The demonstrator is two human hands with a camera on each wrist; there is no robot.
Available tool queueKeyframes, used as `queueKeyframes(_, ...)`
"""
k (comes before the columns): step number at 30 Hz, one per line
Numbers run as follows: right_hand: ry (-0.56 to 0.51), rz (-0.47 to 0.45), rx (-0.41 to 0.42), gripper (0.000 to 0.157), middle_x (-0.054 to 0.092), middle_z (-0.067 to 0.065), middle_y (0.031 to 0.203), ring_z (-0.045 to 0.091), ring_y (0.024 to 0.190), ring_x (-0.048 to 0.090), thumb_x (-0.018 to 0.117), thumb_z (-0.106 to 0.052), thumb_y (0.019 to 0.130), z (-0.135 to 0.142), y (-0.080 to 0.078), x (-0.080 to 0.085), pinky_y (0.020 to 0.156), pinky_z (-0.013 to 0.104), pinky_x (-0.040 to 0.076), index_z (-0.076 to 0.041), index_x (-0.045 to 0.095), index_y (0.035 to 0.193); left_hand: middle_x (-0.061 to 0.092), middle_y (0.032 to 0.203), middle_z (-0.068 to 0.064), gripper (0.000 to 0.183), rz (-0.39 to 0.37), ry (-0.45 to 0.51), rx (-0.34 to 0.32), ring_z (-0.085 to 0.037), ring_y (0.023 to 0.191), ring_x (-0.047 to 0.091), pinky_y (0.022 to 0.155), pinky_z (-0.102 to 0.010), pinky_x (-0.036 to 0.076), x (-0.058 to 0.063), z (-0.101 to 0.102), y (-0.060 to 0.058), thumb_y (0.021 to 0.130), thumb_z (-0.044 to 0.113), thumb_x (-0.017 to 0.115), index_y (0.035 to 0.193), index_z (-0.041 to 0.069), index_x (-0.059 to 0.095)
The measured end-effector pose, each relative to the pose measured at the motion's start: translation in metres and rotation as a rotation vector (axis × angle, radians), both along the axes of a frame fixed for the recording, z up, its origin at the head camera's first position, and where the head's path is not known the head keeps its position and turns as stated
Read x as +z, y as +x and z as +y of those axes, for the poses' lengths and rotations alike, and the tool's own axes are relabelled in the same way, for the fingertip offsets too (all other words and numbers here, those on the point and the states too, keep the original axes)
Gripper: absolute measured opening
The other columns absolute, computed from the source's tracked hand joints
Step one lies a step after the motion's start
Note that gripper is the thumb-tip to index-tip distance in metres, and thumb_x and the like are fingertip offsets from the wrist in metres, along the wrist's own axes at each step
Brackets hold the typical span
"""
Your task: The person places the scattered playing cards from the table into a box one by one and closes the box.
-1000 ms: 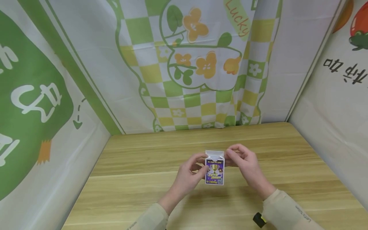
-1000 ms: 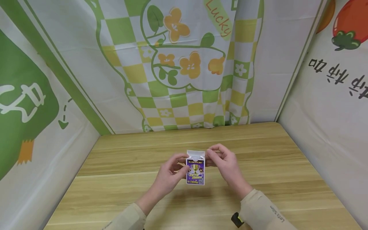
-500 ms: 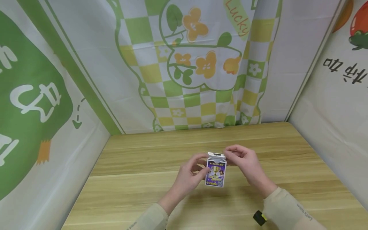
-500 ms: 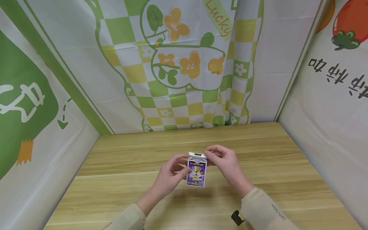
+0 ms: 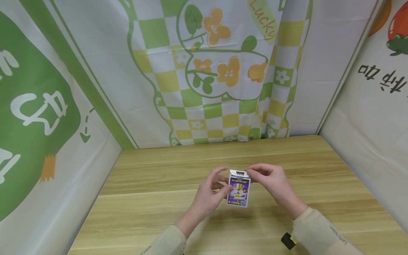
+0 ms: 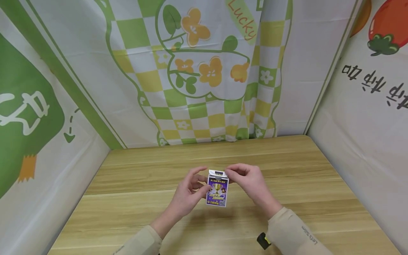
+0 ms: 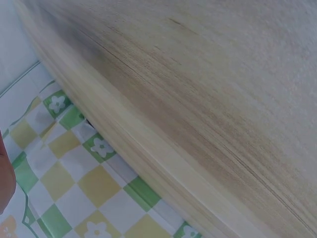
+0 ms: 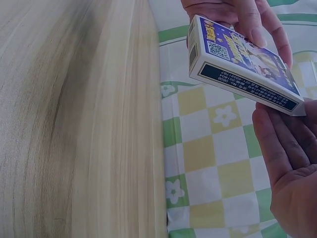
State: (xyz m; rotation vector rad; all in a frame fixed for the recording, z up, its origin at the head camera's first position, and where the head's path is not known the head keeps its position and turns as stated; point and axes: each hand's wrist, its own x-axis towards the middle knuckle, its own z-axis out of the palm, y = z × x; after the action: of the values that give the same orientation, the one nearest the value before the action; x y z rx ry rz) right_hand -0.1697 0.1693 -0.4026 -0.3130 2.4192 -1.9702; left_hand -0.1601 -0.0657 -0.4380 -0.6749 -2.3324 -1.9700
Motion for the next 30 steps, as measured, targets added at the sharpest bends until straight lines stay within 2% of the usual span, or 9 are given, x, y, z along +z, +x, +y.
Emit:
queueKeyframes(7, 0.04, 0.005, -0.006, 0.029, 0.077, 0.011, 0.102, 0.02, 0.091, 0.073, 0.075, -0.026, 0.095, -0.0001, 0.0009, -0.0002, 0.083, 0.032, 0.061, -0.002, 0.075, 0.11, 0.071, 0.109, -0.02, 0.056, 0.042, -0.017, -0.03, -0.028, 0.085, 0.073, 0.07, -0.035, 0.066, -0.0009, -0.001, -0.0007, 0.096, 0.003, 0.068, 0.148, 0.012, 0.051)
queueKeyframes(13, 0.059, 0.01, 0.004, 0.028, 0.077, 0.011, 0.103, 0.02, 0.092, 0.072, 0.075, -0.027, 0.095, -0.0003, 0.0011, 0.0001, 0.083, 0.03, 0.061, -0.003, 0.075, 0.109, 0.071, 0.109, -0.018, 0.053, 0.092, -0.038, -0.027, -0.025, 0.083, 0.073, 0.069, -0.045, 0.065, -0.0025, -0.0021, -0.0001, 0.097, 0.005, 0.068, 0.147, 0.015, 0.055)
queueKeyframes(22, 0.111, 0.048, -0.006, 0.028, 0.078, 0.008, 0.1, 0.019, 0.087, 0.074, 0.073, -0.029, 0.096, -0.0006, 0.0009, -0.0022, 0.08, 0.028, 0.062, -0.005, 0.076, 0.11, 0.071, 0.109, -0.016, 0.052, 0.115, -0.042, -0.034, -0.024, 0.083, 0.073, 0.069, -0.047, 0.065, -0.0025, -0.0026, 0.0003, 0.098, 0.006, 0.067, 0.147, 0.017, 0.056)
queueKeyframes(25, 0.13, 0.068, -0.007, 0.025, 0.078, 0.006, 0.097, 0.019, 0.086, 0.074, 0.073, -0.029, 0.096, -0.0002, 0.0, -0.0035, 0.079, 0.03, 0.062, -0.007, 0.076, 0.107, 0.071, 0.109, -0.017, 0.052, 0.117, -0.04, -0.038, -0.026, 0.083, 0.073, 0.069, -0.046, 0.065, -0.0025, -0.0026, 0.0006, 0.098, 0.005, 0.067, 0.147, 0.016, 0.056)
queueKeyframes(30, 0.169, 0.083, -0.01, 0.019, 0.078, 0.001, 0.094, 0.022, 0.086, 0.074, 0.072, -0.03, 0.097, 0.0012, -0.0002, -0.004, 0.08, 0.04, 0.064, -0.012, 0.077, 0.103, 0.071, 0.109, -0.017, 0.052, 0.109, -0.052, -0.026, -0.028, 0.083, 0.073, 0.068, -0.043, 0.065, -0.0032, -0.0022, 0.0004, 0.097, 0.005, 0.067, 0.147, 0.018, 0.056)
